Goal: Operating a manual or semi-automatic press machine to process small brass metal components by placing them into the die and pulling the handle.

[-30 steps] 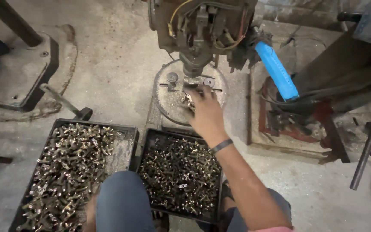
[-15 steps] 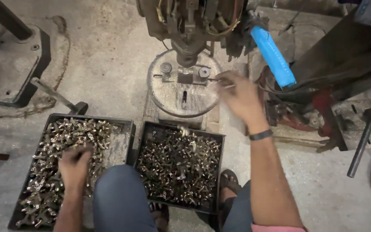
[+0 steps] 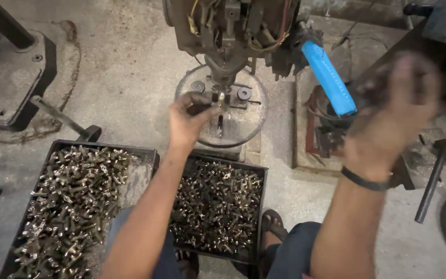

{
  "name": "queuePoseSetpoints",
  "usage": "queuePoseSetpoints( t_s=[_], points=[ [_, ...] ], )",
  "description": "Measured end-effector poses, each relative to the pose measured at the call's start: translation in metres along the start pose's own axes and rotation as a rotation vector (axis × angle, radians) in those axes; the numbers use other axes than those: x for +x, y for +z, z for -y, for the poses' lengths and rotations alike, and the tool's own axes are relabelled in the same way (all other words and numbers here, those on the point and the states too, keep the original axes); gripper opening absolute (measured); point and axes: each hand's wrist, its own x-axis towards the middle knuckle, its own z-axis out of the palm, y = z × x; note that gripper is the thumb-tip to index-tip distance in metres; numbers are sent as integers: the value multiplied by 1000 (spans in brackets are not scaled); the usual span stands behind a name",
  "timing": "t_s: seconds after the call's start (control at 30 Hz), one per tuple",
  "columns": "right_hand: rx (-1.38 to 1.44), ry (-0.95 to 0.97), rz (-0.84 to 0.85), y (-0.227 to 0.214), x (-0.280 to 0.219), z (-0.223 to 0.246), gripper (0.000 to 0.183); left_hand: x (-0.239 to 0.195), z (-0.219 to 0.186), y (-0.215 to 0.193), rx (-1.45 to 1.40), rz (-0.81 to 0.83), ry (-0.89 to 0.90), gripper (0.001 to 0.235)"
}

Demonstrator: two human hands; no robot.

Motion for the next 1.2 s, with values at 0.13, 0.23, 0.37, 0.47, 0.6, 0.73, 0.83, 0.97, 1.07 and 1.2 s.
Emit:
queuePoseSetpoints(
  t_s=[0.13,0.23,0.37,0.47,0.6,0.73,0.83,0.97,1.07,1.2],
  points=[
    [-141,-118,216,36,-27,39,20,17,-10,13,139,-140,-96,24],
    [-578,-292,358,52,-35,34,35,17,-30,11,182,-165,-212,23],
    [-862,-349,470,53,-32,26,43,19,-35,-2,302,-97,-311,22],
    [-897,17,454,63,-29,8,70,11,-2,-29,498,-71,6,31],
    [-829,141,286,44,-34,-62,53,-46,15,-112,359,-114,-177,22],
    [-815,-114,268,35,-34,-100,45,-165,149,-275,1247,36,-604,49],
    [-838,-122,253,34,-31,-117,40,-278,166,-329,1492,311,-1152,38],
    [-808,65,262,32,-28,-110,38,-354,169,-323,1630,222,-969,27],
    [-458,458,340,28,-23,-88,35,-358,159,-310,1773,76,-758,27],
    [218,845,271,11,-26,-93,50,-379,199,-334,1834,206,-751,26]
  ],
)
